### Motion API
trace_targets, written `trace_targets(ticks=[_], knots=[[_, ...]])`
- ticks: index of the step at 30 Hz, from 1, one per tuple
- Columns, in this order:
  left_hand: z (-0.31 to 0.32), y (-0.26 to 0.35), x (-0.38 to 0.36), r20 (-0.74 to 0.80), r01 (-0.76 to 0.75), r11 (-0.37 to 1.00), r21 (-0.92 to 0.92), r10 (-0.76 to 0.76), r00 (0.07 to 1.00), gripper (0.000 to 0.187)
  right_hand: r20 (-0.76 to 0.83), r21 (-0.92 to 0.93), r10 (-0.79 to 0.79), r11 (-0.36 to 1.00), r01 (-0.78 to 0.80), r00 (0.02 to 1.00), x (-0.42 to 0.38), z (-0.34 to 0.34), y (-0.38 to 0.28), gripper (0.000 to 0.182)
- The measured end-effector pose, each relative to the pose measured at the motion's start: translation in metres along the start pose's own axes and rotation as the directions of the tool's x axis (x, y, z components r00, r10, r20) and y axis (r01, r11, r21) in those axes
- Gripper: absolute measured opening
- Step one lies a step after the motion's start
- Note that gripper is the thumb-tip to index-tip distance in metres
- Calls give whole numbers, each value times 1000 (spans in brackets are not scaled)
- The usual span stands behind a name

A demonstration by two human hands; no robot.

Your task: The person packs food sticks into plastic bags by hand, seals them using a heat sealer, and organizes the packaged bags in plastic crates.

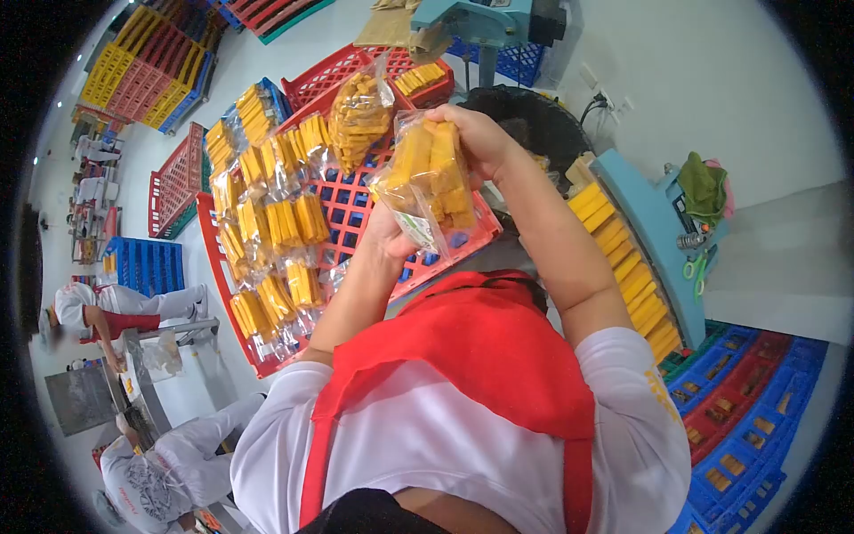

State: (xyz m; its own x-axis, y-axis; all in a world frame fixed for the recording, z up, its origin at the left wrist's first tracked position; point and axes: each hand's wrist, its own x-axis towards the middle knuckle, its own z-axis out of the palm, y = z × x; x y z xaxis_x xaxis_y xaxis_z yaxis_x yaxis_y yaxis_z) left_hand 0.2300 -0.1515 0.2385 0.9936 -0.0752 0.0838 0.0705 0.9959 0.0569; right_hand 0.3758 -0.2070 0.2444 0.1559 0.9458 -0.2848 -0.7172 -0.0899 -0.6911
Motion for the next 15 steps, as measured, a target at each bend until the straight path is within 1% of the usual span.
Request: trace_targets(ticks=[1, 3, 5, 6, 7, 8, 9, 11, 12, 13, 14, 15], knots=[[1, -2, 1, 19, 20, 1000, -21, -20, 1000, 48, 72, 26, -17, 1000, 15, 997, 1, -2, 1, 35], [3, -4, 2, 41, 45, 998, -45, -43, 998, 50, 71, 37, -31, 999, 29, 997, -8, 4, -2, 36], [4, -6, 3, 16, 33, 999, -39, -33, 999, 52, 68, 50, -45, 998, 42, 997, -13, 6, -3, 37], [4, -7, 4, 17, 38, 998, -43, -37, 999, 52, 118, 55, -71, 996, 65, 991, -13, 3, -3, 37], [4, -7, 5, -14, 24, 1000, 5, -24, 1000, 52, 166, 60, -97, 994, 88, 981, -14, 1, -3, 37], [4, -8, 6, -43, 11, 999, 53, -9, 999, 52, 158, 59, -99, 994, 91, 982, -14, -1, -2, 37], [5, -9, 7, -40, 18, 999, 48, -16, 999, 52, 141, 88, -95, 993, 83, 985, -15, -2, -2, 37], [8, -11, 8, -100, 5, 988, 155, 10, 995, 50, 114, 113, -91, 991, 78, 989, -20, -4, -4, 36], [9, -13, 9, -96, 10, 989, 149, 5, 995, 50, 194, 172, -86, 984, 53, 977, -24, -4, -6, 36], [11, -14, 10, -139, 14, 983, 181, 12, 990, 51, 274, 229, -86, 973, 22, 958, -27, -4, -7, 35], [12, -15, 10, -182, 18, 977, 213, 21, 983, 51, 268, 227, -85, 974, 22, 960, -27, -7, -7, 35], [12, -15, 10, -181, 19, 978, 207, 19, 983, 51, 229, 211, -74, 977, 25, 971, -25, -10, -5, 36]])
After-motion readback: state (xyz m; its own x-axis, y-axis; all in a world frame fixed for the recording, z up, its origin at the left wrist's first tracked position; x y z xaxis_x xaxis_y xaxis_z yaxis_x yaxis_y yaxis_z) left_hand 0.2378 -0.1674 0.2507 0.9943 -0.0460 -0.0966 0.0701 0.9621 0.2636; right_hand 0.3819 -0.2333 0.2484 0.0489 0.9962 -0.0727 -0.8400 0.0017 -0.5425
